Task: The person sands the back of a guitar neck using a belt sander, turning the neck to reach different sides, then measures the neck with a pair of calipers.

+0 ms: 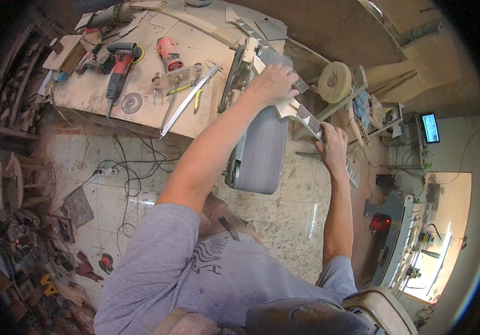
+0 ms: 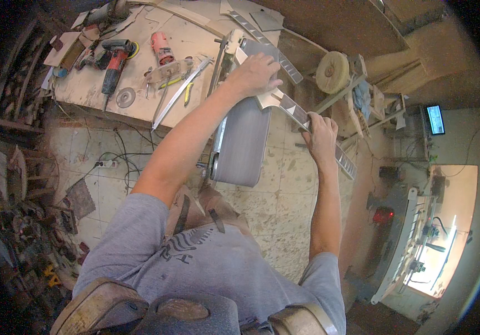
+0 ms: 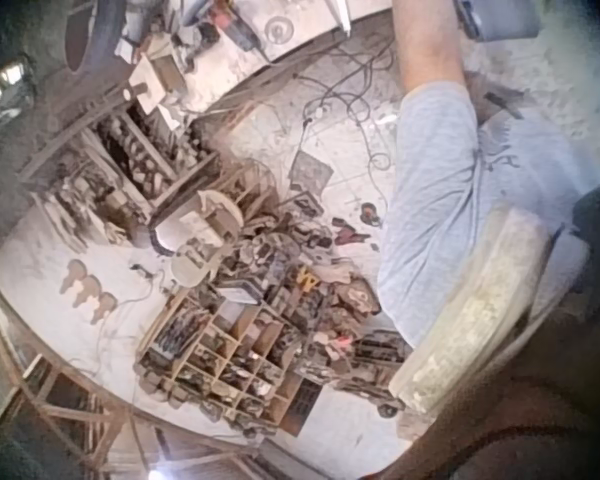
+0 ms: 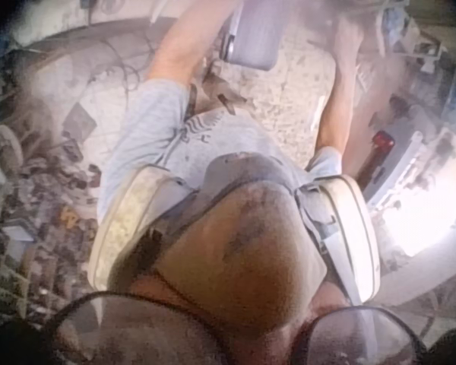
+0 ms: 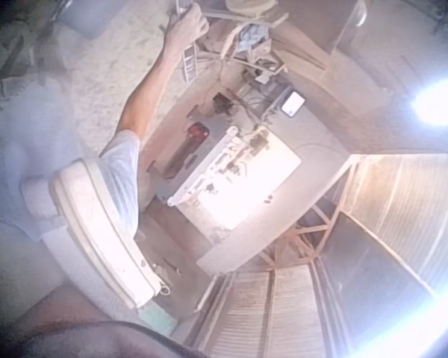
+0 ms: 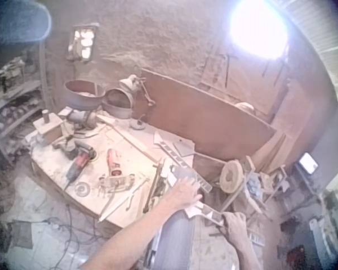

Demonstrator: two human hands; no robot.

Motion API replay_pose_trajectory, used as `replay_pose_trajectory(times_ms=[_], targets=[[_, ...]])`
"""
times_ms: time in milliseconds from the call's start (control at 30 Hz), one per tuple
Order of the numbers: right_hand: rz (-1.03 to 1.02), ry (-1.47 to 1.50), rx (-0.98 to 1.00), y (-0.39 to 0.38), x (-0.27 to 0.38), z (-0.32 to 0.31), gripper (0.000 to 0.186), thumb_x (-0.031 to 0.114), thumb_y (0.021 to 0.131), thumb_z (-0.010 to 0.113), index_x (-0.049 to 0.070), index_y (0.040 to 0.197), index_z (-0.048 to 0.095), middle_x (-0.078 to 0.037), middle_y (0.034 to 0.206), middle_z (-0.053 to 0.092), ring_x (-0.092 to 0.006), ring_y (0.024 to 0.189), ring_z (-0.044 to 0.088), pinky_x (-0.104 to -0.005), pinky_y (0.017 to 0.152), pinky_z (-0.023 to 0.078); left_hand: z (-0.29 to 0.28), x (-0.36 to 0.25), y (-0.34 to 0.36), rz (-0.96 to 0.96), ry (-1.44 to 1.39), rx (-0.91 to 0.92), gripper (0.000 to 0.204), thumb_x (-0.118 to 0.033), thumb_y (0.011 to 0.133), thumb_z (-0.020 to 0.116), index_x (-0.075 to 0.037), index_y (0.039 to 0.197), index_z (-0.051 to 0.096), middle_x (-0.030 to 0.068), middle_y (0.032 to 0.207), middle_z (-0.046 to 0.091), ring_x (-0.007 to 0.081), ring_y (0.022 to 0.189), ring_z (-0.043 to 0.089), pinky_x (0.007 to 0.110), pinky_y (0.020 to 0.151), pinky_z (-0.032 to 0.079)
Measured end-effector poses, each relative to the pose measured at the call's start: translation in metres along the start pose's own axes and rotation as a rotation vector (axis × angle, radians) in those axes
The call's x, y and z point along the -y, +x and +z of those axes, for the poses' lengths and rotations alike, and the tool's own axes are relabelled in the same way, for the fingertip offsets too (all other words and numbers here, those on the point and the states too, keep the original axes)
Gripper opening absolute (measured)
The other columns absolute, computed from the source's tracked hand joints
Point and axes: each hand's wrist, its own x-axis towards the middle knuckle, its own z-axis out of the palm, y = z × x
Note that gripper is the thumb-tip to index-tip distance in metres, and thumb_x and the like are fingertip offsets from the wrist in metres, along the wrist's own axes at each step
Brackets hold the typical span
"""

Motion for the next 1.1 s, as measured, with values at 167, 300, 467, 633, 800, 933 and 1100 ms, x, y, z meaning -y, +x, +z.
replay_pose_trajectory(times_ms=[167, 300, 467, 633, 800, 933, 1100], targets=[[0.034, -0.020, 0.021, -0.007, 0.003, -0.002, 0.065, 0.007, 0.073, 0.084, 0.010, 0.133, 0.058, -0.012, 0.118, 0.068, -0.0336, 0.114, 0.060, -0.0488, 0.109, 0.038, 0.003, -0.003, 0.000, 0.022, 0.008, 0.000, 0.041, -0.039, 0.093, 0.071, -0.004, 0.115, 0.069, 0.0171, 0.117, 0.067, 0.0365, 0.116, 0.059, 0.048, 0.100, 0.049], [0.047, -0.027, 0.030, -0.012, 0.007, -0.005, 0.063, 0.008, 0.074, 0.084, 0.009, 0.133, 0.059, -0.013, 0.120, 0.068, -0.0339, 0.115, 0.060, -0.0494, 0.110, 0.038, 0.011, -0.002, 0.001, 0.045, -0.010, -0.051, 0.040, -0.038, 0.093, 0.070, -0.004, 0.113, 0.069, 0.0173, 0.118, 0.067, 0.0362, 0.115, 0.059, 0.048, 0.101, 0.049], [0.056, -0.026, 0.039, -0.020, 0.005, -0.007, 0.060, 0.011, 0.077, 0.083, 0.008, 0.132, 0.059, -0.013, 0.121, 0.068, -0.0338, 0.117, 0.060, -0.0498, 0.111, 0.037, 0.015, -0.009, 0.005, 0.057, -0.019, 0.017, 0.040, -0.038, 0.092, 0.071, -0.005, 0.114, 0.070, 0.0176, 0.118, 0.066, 0.0363, 0.115, 0.059, 0.048, 0.101, 0.049], [0.051, -0.040, 0.065, -0.021, 0.001, -0.008, 0.059, 0.014, 0.079, 0.083, 0.008, 0.132, 0.059, -0.013, 0.119, 0.069, -0.0339, 0.116, 0.059, -0.0495, 0.111, 0.037, 0.017, -0.010, 0.006, 0.067, -0.025, 0.000, 0.040, -0.038, 0.092, 0.071, -0.006, 0.114, 0.070, 0.0171, 0.117, 0.067, 0.0364, 0.115, 0.059, 0.048, 0.101, 0.049], [0.051, -0.029, 0.056, -0.013, 0.010, -0.013, 0.056, 0.013, 0.080, 0.081, 0.007, 0.132, 0.060, -0.014, 0.120, 0.069, -0.0359, 0.117, 0.059, -0.0480, 0.109, 0.038, 0.011, -0.008, 0.005, 0.033, -0.014, 0.009, 0.040, -0.037, 0.092, 0.071, -0.005, 0.115, 0.070, 0.0172, 0.117, 0.067, 0.0354, 0.116, 0.060, 0.048, 0.101, 0.049], [0.033, -0.017, 0.065, -0.005, 0.012, -0.014, 0.055, 0.014, 0.081, 0.081, 0.008, 0.132, 0.060, -0.014, 0.120, 0.069, -0.0353, 0.117, 0.059, -0.0476, 0.109, 0.038, 0.009, -0.002, 0.001, 0.013, -0.022, -0.047, 0.039, -0.037, 0.092, 0.072, -0.005, 0.115, 0.070, 0.0171, 0.117, 0.067, 0.0348, 0.116, 0.060, 0.047, 0.101, 0.049], [0.020, -0.015, 0.045, -0.004, 0.007, -0.007, 0.054, 0.014, 0.082, 0.081, 0.008, 0.131, 0.060, -0.013, 0.119, 0.069, -0.0347, 0.117, 0.059, -0.0475, 0.108, 0.038, 0.006, 0.000, -0.002, 0.025, -0.026, -0.101, 0.039, -0.036, 0.092, 0.072, -0.004, 0.115, 0.070, 0.0163, 0.119, 0.067, 0.0344, 0.116, 0.059, 0.046, 0.100, 0.049]])
